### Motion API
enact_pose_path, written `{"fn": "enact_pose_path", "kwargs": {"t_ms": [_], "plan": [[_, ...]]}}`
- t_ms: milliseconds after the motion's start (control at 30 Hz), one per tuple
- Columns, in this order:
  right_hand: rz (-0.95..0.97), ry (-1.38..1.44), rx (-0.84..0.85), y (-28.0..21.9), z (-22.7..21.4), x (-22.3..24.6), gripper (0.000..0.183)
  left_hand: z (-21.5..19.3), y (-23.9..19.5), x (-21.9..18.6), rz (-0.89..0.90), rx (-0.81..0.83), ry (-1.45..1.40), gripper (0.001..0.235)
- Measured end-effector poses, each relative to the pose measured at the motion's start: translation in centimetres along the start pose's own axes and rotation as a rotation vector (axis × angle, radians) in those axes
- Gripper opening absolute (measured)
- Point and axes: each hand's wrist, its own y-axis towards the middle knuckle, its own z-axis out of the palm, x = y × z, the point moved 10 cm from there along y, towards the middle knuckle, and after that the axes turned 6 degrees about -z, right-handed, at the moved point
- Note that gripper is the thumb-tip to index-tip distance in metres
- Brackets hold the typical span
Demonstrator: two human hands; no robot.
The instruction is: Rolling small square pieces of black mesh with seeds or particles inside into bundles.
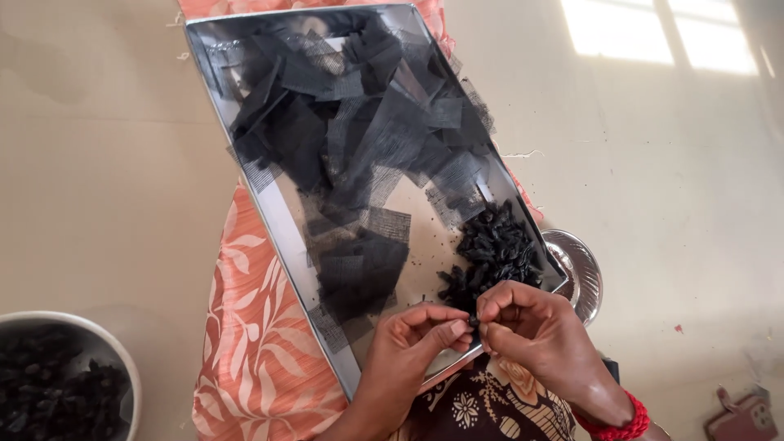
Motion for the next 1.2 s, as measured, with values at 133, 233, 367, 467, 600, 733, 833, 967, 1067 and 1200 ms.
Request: {"fn": "enact_pose_path", "kwargs": {"t_ms": [133, 233, 367, 467, 600, 733, 833, 967, 1067, 1200], "plan": [[0.02, -0.148, -0.075, -0.2, 0.3, 0.4, 0.009, 0.2, -0.5, -0.7, 0.02, 0.004, 0.005, 0.02], [0.056, -0.247, -0.092, -0.2, 0.9, 0.8, 0.009, 0.1, -0.9, -1.3, 0.032, -0.028, 0.083, 0.019], [-0.016, -0.389, -0.041, -0.1, 2.8, 2.9, 0.01, 0.4, -0.9, -1.4, 0.0, 0.031, -0.05, 0.018], [-0.066, -0.54, -0.053, -0.7, 2.9, 3.8, 0.01, 0.4, -1.0, -1.1, -0.016, 0.044, -0.022, 0.016], [0.17, -0.034, -0.112, -1.5, 0.5, -1.0, 0.008, 0.7, -1.4, -2.1, 0.237, 0.023, 0.2, 0.009], [0.348, 0.124, -0.156, -2.0, -0.8, -2.7, 0.009, 2.5, -1.9, -2.7, 0.408, 0.006, 0.667, 0.009], [0.407, -0.079, -0.128, -2.6, -2.0, -4.4, 0.008, 3.3, -2.8, -4.0, 0.58, -0.007, 0.798, 0.01], [-0.009, -0.415, -0.147, -0.8, -2.0, 0.9, 0.011, 2.4, -2.0, -4.6, 0.37, -0.03, 0.6, 0.018], [-0.2, -0.922, -0.27, 1.0, -0.6, 7.3, 0.01, 2.0, -1.8, -4.2, 0.313, -0.02, 0.515, 0.019], [-0.039, -1.239, -0.183, 2.9, -1.4, 6.3, 0.018, 1.9, -1.8, -3.5, 0.272, -0.016, 0.552, 0.013]]}}
